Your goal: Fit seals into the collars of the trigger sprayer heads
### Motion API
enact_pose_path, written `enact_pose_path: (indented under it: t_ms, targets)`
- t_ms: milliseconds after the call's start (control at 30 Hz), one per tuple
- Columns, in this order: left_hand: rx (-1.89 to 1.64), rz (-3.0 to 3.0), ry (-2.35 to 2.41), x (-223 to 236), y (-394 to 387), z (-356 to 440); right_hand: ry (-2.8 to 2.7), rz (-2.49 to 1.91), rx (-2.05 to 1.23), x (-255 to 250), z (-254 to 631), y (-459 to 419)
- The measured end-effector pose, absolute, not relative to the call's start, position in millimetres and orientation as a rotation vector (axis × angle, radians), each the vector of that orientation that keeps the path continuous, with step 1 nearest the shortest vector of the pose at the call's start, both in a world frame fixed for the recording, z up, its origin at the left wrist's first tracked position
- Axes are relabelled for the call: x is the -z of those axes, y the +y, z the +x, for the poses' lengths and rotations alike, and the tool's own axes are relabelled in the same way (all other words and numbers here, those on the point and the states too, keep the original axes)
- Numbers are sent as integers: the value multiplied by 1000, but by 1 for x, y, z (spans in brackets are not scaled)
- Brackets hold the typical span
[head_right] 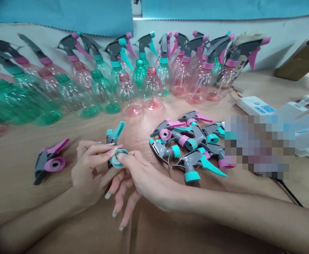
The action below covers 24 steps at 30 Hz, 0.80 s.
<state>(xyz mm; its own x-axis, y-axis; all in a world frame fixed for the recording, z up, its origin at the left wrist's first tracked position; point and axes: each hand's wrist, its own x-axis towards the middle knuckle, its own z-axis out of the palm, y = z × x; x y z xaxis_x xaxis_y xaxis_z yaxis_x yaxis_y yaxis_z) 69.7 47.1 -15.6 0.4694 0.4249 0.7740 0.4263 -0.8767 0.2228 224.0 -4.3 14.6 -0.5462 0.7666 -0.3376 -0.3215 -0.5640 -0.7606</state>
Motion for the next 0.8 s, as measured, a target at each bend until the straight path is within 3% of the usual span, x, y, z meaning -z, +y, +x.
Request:
enact_pose_path:
  t_ms: [467,700,800]
  targets:
    - [1479,-2742,-705,16,50,73,-906,-892,-2278,-24,236,14]
    - [1562,-2854,-848,19,48,71,-1261,-1285,-1857,-31,245,11]
    - [1571,-2904,-922,17,47,72,-1621,-1429,-1414,-42,253,9]
